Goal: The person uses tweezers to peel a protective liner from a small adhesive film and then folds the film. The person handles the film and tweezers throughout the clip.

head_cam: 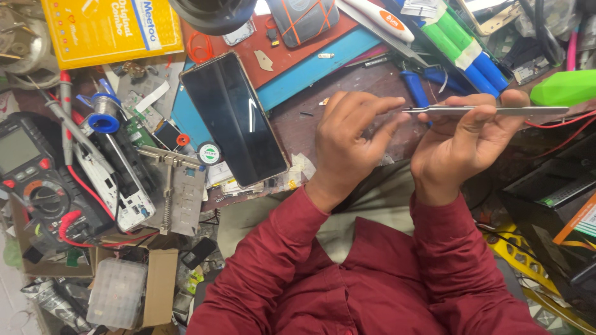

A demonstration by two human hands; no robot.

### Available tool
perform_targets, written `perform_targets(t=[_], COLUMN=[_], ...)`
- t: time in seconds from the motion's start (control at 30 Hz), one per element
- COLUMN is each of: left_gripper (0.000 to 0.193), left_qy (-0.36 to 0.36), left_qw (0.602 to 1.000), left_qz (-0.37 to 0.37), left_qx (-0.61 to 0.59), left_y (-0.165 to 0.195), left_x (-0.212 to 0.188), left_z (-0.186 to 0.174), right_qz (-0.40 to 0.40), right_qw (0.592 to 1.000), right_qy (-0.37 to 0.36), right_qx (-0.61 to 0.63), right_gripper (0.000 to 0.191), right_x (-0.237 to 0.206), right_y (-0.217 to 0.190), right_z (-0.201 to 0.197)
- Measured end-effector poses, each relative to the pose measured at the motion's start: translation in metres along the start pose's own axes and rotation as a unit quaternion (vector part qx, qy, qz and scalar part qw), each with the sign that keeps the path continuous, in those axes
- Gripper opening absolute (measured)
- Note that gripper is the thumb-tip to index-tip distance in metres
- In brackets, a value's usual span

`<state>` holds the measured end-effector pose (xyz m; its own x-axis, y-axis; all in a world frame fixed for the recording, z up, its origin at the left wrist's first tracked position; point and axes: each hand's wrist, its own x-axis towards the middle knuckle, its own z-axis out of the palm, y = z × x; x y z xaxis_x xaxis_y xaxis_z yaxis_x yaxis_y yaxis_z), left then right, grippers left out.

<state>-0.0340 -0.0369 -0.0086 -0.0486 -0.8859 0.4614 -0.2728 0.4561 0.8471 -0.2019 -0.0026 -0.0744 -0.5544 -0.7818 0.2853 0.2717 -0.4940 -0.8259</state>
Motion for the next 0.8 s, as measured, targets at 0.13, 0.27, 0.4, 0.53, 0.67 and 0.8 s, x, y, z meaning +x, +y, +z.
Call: perform_targets(t=[0.13,0.27,0.4,0.53,0.67,0.8], left_gripper=[0.017,0.013,0.007,0.005,0.007,0.008], left_qy=[0.004,0.008,0.003,-0.005,-0.012,-0.03], left_qw=[1.0,0.999,0.999,0.999,1.0,0.999], left_qz=[-0.014,-0.016,-0.017,-0.017,-0.007,-0.011], left_qx=[-0.018,-0.043,-0.049,-0.035,-0.028,-0.032], left_y=[0.0,0.0018,0.0029,0.0031,0.0019,-0.0022], left_x=[0.0,0.0009,0.0018,0.0034,0.0044,0.002], left_z=[-0.0001,-0.0033,-0.0056,-0.005,-0.0017,0.001], right_qz=[0.007,0.003,-0.005,-0.003,-0.002,0.003], right_qw=[1.0,1.0,1.0,1.0,1.0,0.999], right_qy=[0.012,0.015,-0.002,0.0,-0.015,-0.036], right_qx=[0.005,-0.003,-0.006,-0.005,-0.006,0.003], right_gripper=[0.058,0.067,0.073,0.077,0.077,0.077], right_x=[0.0011,0.0017,0.0027,0.0014,0.001,0.0019], right_y=[0.0006,0.0003,-0.0008,-0.001,-0.0026,-0.0038], right_z=[-0.0008,0.0016,0.0036,0.0051,0.0055,0.0064])
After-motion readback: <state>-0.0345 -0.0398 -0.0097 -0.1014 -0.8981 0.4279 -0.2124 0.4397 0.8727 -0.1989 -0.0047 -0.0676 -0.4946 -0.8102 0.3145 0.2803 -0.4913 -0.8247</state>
